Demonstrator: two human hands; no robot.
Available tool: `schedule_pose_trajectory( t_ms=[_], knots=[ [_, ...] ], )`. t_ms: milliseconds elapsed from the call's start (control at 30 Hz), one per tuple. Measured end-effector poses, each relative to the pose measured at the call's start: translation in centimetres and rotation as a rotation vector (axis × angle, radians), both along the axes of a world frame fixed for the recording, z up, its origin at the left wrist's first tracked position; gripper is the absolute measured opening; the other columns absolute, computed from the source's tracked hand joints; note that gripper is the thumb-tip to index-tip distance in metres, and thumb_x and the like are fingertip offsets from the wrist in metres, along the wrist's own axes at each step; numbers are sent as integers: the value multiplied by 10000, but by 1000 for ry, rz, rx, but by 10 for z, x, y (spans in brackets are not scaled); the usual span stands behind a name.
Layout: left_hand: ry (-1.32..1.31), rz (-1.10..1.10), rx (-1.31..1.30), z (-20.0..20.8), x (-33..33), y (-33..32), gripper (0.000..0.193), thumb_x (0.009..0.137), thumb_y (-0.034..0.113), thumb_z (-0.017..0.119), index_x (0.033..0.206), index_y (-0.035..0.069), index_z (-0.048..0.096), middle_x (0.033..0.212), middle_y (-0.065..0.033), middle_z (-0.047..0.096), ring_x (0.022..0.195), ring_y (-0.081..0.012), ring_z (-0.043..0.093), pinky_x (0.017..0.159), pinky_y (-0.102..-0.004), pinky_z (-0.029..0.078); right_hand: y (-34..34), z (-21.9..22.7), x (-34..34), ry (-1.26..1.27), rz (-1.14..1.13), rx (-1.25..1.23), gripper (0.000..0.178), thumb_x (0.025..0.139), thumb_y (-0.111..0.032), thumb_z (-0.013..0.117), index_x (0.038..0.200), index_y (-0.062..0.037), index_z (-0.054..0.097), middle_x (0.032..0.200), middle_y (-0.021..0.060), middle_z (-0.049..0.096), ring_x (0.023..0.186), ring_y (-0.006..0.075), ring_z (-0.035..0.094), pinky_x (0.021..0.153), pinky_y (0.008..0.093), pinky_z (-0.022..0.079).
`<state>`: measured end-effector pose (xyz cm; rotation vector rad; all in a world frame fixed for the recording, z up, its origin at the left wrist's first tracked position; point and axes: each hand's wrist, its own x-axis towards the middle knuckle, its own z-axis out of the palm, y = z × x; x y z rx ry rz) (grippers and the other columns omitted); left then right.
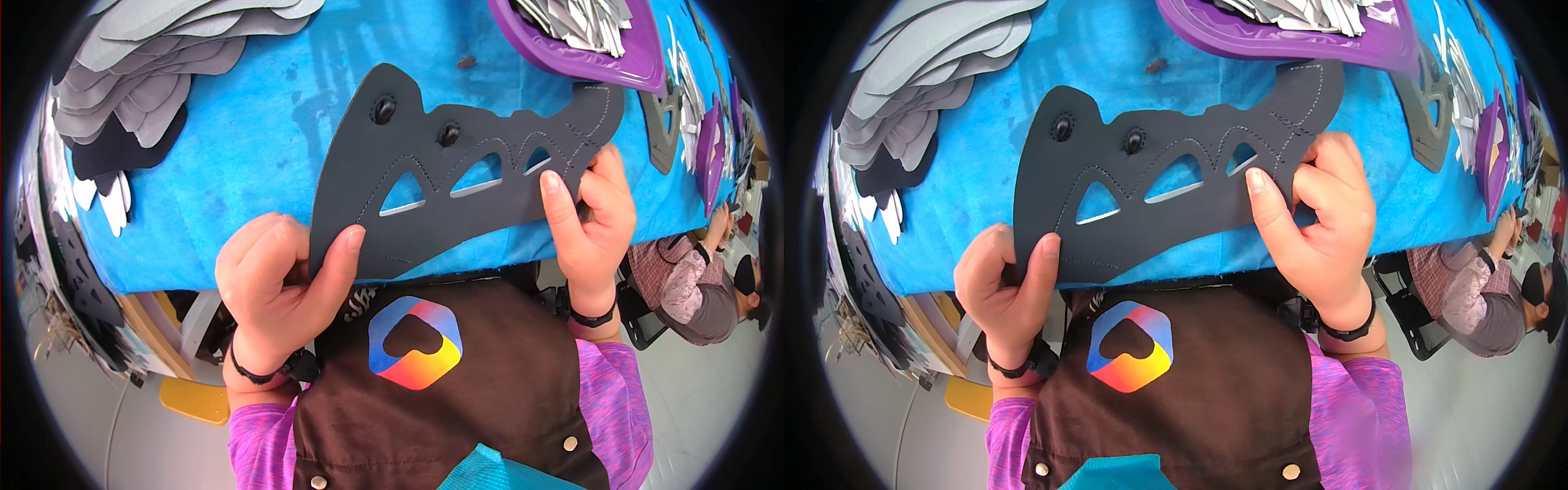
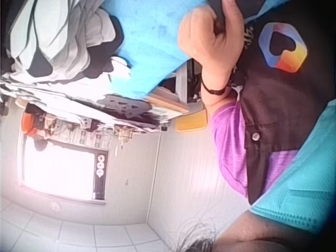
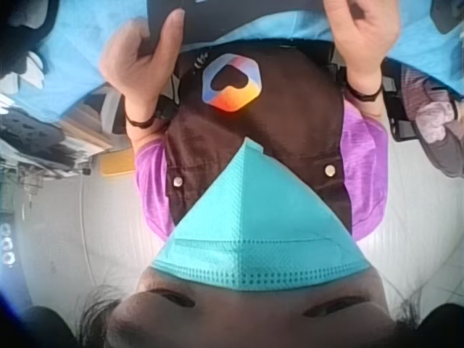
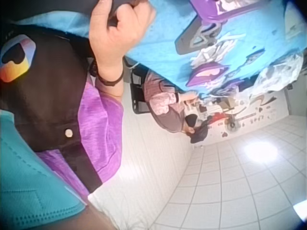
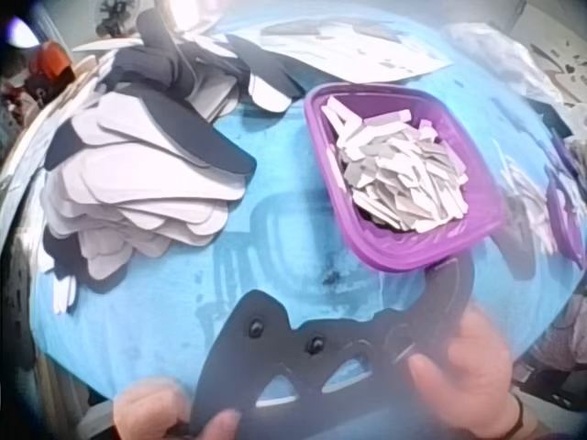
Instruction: Applying adhesive liners to shoe upper components at a manufacturing station.
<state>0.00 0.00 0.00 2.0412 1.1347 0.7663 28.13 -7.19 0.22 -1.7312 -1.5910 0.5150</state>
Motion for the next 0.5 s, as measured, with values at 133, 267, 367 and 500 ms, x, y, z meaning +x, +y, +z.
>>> schedule_pose_trajectory(
  t_ms=[133, 267, 367, 500],
  knots=[
    [8, -4, 6, 2, -3, 0, 465, 742, 10, 859, 621, 100, 419, 522, -18, 363, 437, -165, 331, 436, -322, 211, -1, -2, -3, 10, -5, 2, 230, 805, 16, 765, 684, 3, 570, 861, 84, 612, 781, 234, 503, 672, 317, 389],
    [-3, -7, 4, 0, -2, -1, 476, 739, 9, 860, 618, 100, 409, 522, -19, 357, 436, -166, 332, 434, -323, 212, -2, -1, -2, -7, -1, 5, 229, 802, 21, 765, 685, 3, 569, 855, 84, 608, 776, 235, 502, 668, 318, 388],
    [5, -8, 5, 0, -2, -1, 481, 737, 10, 861, 616, 99, 405, 522, -19, 354, 435, -168, 333, 433, -324, 215, -2, -1, -3, -3, -3, 8, 225, 800, 23, 765, 688, 3, 571, 848, 85, 604, 770, 236, 500, 662, 319, 386],
    [17, -8, 14, -1, -1, -1, 481, 734, 11, 862, 614, 99, 405, 522, -20, 355, 436, -172, 334, 434, -325, 218, -2, -1, -2, -36, 9, 15, 239, 799, 23, 766, 681, 1, 559, 840, 85, 598, 763, 237, 496, 656, 319, 382]
  ],
)
